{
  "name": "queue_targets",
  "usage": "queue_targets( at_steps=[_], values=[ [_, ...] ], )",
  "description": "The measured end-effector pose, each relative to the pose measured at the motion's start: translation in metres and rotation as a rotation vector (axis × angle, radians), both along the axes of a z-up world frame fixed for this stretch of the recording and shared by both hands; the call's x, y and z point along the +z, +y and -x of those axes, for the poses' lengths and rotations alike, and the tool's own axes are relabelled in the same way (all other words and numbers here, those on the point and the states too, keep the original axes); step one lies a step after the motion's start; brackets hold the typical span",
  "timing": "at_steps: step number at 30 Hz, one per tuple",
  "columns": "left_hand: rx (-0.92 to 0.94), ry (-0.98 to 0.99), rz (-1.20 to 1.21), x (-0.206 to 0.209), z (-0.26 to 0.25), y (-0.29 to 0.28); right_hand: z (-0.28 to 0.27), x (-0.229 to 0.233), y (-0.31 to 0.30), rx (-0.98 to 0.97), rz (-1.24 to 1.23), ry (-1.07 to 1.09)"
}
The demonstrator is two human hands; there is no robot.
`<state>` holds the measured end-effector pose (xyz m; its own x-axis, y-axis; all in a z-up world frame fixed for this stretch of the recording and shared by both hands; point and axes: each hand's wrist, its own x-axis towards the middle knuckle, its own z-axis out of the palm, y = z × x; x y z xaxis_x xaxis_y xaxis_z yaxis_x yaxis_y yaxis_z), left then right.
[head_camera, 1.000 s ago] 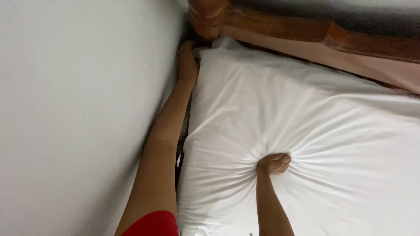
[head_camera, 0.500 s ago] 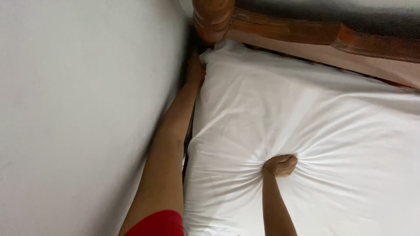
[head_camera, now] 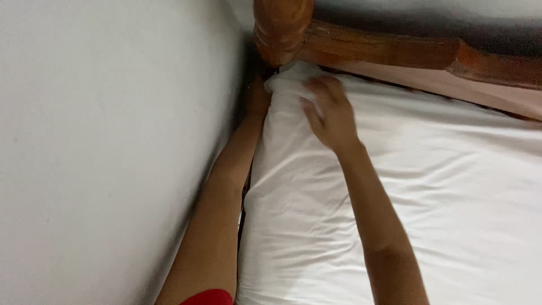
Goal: The person kneels beside a bed and tucks a white sheet under the mattress edges, working around the bed frame. They smooth the fabric by hand and use a whisk broom to sweep the sheet surface.
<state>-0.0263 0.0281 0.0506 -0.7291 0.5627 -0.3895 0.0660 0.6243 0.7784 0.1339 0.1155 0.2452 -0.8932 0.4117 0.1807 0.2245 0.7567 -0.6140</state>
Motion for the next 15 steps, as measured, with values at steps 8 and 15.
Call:
queue_targets(
  at_steps=[8,15],
  values=[
    [0.045,0.007,-0.058,-0.015,0.015,0.018,0.082,-0.043,0.019,0.141,-0.087,-0.539],
    [0.044,-0.006,-0.095,-0.026,0.000,0.012,0.090,-0.073,0.008,0.000,-0.205,-0.601]
  ],
)
